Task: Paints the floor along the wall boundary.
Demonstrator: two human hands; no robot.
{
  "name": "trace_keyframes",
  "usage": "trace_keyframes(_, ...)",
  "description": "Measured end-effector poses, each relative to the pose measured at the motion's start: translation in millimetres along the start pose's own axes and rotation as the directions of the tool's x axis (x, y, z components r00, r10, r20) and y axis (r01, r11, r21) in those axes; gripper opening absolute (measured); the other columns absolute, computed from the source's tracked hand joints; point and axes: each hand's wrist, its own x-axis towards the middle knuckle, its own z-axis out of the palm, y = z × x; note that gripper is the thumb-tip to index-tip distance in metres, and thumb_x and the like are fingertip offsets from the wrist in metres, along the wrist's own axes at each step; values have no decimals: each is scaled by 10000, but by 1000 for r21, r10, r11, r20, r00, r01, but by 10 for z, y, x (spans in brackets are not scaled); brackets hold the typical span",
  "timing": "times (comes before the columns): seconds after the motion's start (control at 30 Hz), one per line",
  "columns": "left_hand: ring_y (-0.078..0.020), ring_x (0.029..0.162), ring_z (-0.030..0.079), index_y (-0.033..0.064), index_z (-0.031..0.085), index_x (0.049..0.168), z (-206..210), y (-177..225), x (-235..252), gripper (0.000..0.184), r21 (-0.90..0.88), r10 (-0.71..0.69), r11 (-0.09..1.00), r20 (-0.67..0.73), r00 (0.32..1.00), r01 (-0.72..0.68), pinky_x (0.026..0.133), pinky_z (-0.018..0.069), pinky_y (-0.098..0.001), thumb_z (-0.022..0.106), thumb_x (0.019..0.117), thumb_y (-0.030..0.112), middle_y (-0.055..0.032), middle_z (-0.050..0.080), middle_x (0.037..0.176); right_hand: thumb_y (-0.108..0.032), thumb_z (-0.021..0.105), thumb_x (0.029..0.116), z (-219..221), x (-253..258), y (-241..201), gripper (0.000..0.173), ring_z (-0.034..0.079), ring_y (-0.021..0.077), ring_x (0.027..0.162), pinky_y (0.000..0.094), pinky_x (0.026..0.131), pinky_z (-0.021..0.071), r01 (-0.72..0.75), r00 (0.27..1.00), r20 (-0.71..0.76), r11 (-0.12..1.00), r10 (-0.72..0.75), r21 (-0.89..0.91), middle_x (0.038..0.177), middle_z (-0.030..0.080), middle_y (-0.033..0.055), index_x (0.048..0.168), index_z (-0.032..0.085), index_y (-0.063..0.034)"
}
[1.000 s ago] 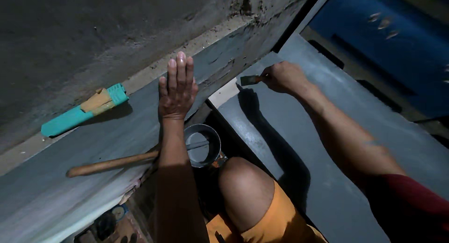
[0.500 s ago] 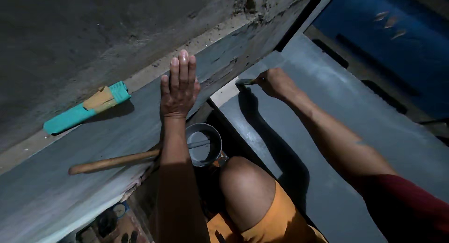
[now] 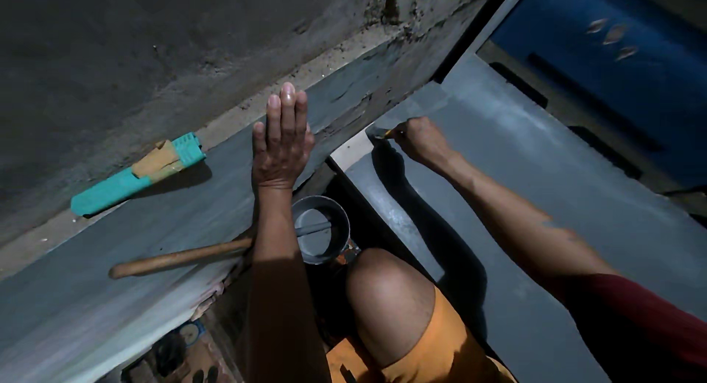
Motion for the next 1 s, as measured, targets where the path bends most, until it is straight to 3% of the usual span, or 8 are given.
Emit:
trace_keyframes(0.17,-201,1596,-35,122,97,1662,-9,0,-2,692,8,1,1000,1,1000,-1,1261,-28,-468,405,1084,346,-55,30,1741,-205,592,1019,-50,-8,-33,233,701,455,949,663,758,556,-64,998,-18,998,63,-26,1014,715,231,994,755,-41)
trace_keyframes(0.3,-215,1595,-11,115,115,1659,-20,2,4,683,13,4,1000,-5,1000,-4,1256,-21,-465,411,1082,329,-64,56,1739,-205,599,1019,12,-12,-11,213,702,427,946,650,768,565,36,999,-17,999,-36,-15,1022,713,202,1009,766,-74)
trace_keyframes(0.47,-200,1595,-52,123,81,1664,-4,-4,3,700,4,4,1000,1,1000,-4,1261,-45,-469,402,1085,350,-51,10,1742,-182,584,1012,-20,20,16,225,695,459,963,667,753,554,-51,998,-34,997,50,-50,1033,706,233,986,751,-34)
trace_keyframes(0.6,-204,1595,-43,124,80,1663,-19,3,-2,693,15,-1,1000,13,1000,0,1261,-28,-470,395,1087,345,-51,10,1742,-193,596,1017,39,17,27,209,701,412,957,633,777,569,52,998,-17,998,-52,-26,1023,712,195,1007,765,-69)
trace_keyframes(0.7,-205,1596,-31,127,83,1664,-35,6,6,698,20,-1,1000,10,1000,1,1262,-20,-466,401,1085,352,-51,24,1741,-175,594,1017,30,19,78,204,699,428,974,645,778,565,35,999,-23,999,-35,-12,1039,712,207,1025,769,-72)
trace_keyframes(0.9,-207,1595,9,123,119,1660,-25,3,-6,689,1,-3,1000,-2,1000,3,1258,-9,-467,420,1081,343,-49,54,1740,-298,652,1001,-276,-125,7,259,700,450,914,695,718,534,-64,981,171,986,90,-154,927,719,211,929,755,-71)
trace_keyframes(1.0,-207,1596,-17,123,102,1662,-26,7,4,693,9,-5,1000,0,1000,5,1259,-22,-467,413,1081,340,-48,38,1741,-288,620,1025,-389,-121,-42,260,704,437,907,676,724,541,-40,991,123,991,55,-126,925,722,204,959,762,-80)
